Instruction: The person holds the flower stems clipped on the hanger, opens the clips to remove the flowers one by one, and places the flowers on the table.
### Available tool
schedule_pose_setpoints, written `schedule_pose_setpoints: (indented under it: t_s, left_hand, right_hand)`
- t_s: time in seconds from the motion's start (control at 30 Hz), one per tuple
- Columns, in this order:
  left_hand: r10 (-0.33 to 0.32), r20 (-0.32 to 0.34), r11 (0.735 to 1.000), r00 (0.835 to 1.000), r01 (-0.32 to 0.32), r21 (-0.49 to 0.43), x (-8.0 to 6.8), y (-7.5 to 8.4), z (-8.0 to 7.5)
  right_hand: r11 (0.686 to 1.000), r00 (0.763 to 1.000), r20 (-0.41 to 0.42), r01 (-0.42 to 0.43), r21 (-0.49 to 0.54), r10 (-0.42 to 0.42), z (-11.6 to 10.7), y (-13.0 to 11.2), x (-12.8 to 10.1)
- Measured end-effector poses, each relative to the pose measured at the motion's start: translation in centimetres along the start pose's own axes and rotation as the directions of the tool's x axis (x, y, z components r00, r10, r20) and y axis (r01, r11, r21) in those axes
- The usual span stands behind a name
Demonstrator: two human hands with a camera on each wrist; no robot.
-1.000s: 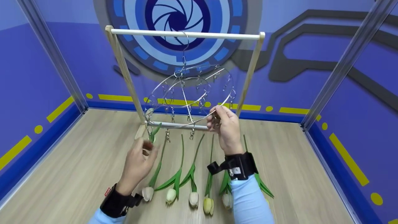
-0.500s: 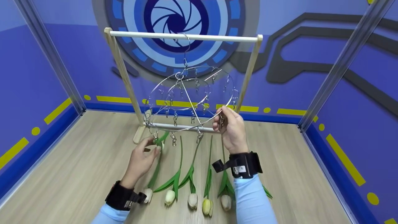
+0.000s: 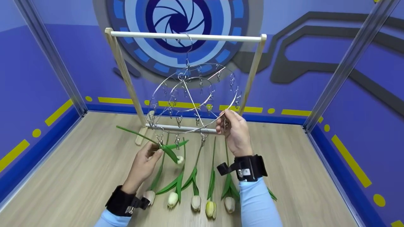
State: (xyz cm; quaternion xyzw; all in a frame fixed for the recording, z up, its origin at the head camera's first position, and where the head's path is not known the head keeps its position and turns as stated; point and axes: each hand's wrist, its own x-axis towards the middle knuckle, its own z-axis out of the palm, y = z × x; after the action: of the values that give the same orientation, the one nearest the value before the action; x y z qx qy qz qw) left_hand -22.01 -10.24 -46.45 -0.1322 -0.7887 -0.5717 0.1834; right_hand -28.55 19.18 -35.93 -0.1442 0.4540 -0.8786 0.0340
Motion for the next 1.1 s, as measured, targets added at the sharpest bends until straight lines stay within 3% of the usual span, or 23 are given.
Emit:
schedule_pose_setpoints:
  t_s: [0.27, 0.63, 0.8, 0.97, 1.1]
  left_hand:
    - [0.001, 0.001, 1.0, 1.0, -0.001, -0.018, -0.3, 0.3, -0.4]
    - [-0.033, 0.086, 0.998, 0.996, 0.037, -0.056, -0.9, 1.5, -0.7]
    - [-0.007, 0.1, 0.998, 0.995, 0.014, -0.063, -1.0, 1.8, -0.4]
    - [0.016, 0.099, 0.998, 0.995, -0.01, -0.059, -1.0, 1.8, 0.0]
    - [0.024, 0.104, 0.998, 0.994, -0.017, -0.067, -1.0, 1.8, 0.3]
  right_hand:
    - [0.998, 0.999, 0.046, 0.007, -0.07, -0.004, -1.2, 1.5, -0.1]
    - [0.975, 1.0, -0.029, -0.018, -0.223, 0.012, -0.9, 5.4, -1.8]
    - [0.962, 0.999, -0.034, -0.026, -0.27, 0.018, -0.4, 6.7, -2.7]
    - [0.952, 0.999, 0.026, -0.027, -0.304, 0.037, 0.3, 7.8, -3.1]
    - [0.924, 0.994, 0.106, 0.007, -0.382, 0.036, 1.1, 8.7, -3.3]
